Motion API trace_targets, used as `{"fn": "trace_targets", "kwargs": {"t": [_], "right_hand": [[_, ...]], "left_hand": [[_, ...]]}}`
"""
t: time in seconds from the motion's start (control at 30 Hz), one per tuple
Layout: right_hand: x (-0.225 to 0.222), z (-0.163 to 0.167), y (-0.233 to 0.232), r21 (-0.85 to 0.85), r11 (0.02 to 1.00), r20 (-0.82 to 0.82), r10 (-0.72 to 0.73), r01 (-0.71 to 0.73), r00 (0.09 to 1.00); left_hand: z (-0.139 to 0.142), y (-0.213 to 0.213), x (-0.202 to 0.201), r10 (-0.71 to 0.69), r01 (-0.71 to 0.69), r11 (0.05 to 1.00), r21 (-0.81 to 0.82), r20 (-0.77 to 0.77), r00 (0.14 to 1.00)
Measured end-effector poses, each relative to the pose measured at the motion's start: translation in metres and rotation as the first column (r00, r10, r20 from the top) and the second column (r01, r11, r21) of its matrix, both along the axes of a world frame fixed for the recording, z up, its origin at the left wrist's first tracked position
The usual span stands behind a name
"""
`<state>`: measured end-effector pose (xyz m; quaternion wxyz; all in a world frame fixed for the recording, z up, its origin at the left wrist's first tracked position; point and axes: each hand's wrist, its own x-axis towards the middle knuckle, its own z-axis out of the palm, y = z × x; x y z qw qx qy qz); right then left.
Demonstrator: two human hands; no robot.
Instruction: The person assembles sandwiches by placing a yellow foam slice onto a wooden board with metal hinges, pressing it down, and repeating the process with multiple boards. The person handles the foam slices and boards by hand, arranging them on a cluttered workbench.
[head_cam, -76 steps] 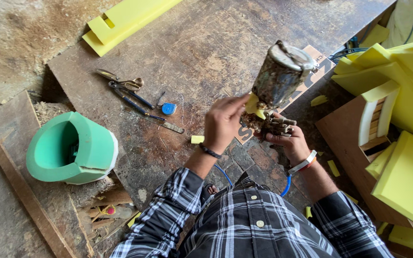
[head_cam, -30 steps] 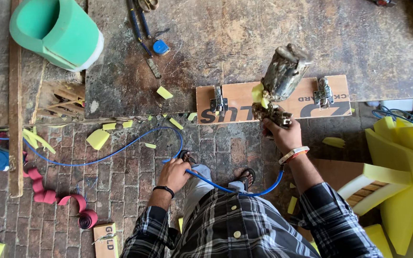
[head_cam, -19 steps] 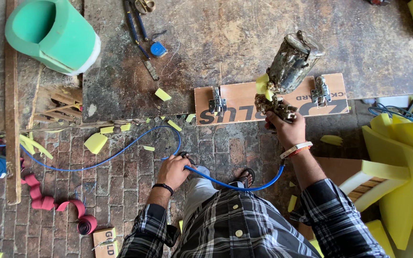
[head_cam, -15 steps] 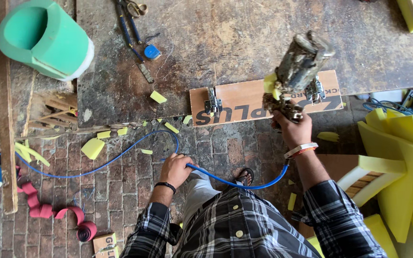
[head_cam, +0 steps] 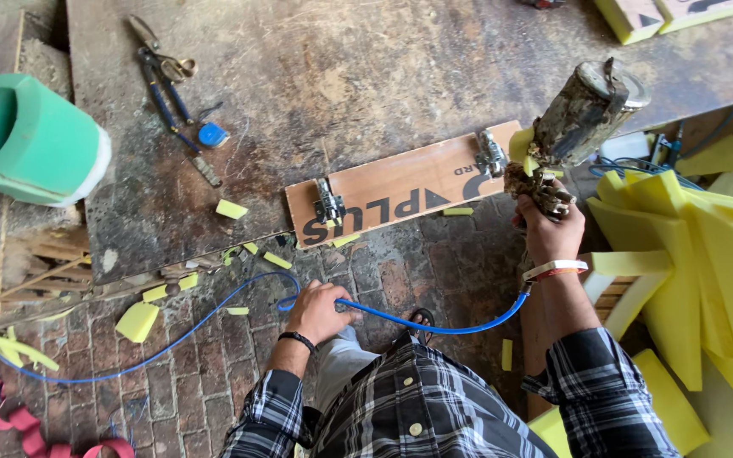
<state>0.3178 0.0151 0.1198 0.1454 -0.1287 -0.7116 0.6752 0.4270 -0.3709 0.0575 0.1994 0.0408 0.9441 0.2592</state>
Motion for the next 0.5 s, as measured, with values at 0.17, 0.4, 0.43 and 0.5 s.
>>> {"fn": "trace_targets", "kwargs": {"t": [0.17, 0.4, 0.43, 0.5], "right_hand": [[0.021, 0.004, 0.019, -0.029, 0.999, 0.007, 0.024, -0.023, 1.000], [0.063, -0.004, 0.035, -0.056, 0.998, 0.137, -0.012, 0.020, 0.991], [0.066, -0.006, 0.034, -0.075, 0.997, 0.154, 0.000, 0.012, 0.988], [0.072, -0.008, 0.031, -0.129, 0.992, 0.195, 0.041, -0.016, 0.980]], "left_hand": [[0.003, 0.019, 0.002, -0.079, 0.086, 0.992, 0.097, -0.074, 0.994], [-0.015, 0.040, 0.009, -0.047, 0.055, 0.995, 0.085, -0.094, 0.994], [-0.016, 0.042, 0.009, -0.043, 0.053, 0.994, 0.096, -0.109, 0.993], [-0.017, 0.042, 0.010, -0.032, 0.048, 0.992, 0.116, -0.134, 0.990]]}}
